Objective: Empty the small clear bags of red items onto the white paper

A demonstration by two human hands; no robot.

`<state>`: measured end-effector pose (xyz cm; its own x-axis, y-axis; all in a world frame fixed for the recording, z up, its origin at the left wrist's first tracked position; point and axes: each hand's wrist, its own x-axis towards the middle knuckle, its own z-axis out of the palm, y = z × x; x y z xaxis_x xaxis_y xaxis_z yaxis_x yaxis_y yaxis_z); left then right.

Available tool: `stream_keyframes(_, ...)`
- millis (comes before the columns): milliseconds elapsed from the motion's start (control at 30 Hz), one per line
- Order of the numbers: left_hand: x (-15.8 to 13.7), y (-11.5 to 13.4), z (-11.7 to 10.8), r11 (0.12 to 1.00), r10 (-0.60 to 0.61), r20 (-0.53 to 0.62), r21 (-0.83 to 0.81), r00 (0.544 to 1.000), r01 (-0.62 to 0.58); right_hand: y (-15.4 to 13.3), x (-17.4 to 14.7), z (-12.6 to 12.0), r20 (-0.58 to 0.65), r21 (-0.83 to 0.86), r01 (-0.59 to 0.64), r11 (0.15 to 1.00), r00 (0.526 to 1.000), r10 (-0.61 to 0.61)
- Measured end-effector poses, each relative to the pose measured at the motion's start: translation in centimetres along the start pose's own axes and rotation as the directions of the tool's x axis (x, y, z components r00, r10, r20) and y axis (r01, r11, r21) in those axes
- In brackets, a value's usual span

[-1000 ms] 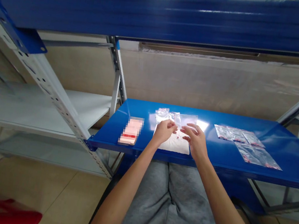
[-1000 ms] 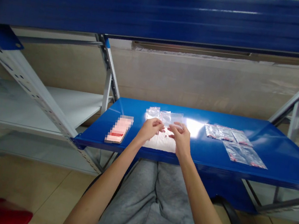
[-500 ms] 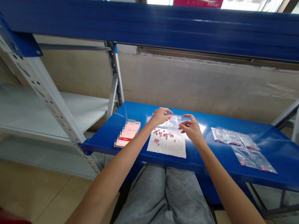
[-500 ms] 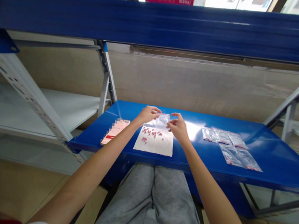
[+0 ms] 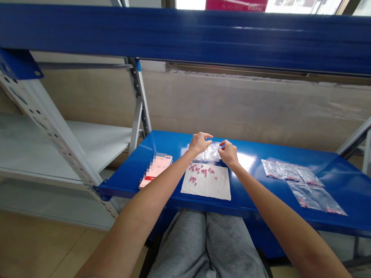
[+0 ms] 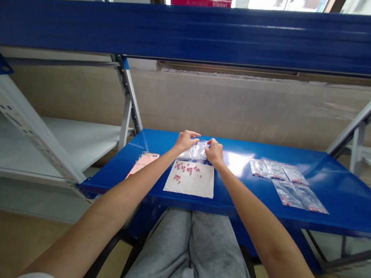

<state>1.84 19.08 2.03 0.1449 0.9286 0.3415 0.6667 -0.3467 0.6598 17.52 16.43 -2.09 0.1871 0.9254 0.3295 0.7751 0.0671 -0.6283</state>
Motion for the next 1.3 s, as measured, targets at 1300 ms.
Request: stream_keyframes(1300, -9.1, 11.1, 13.9, 0.997, 0.003, 0.288, -0.072, 0.958, 0.019, 5.8, -15.1, -9.1, -0.251, -0.035, -0.287, 0.957, 0.930, 0.269)
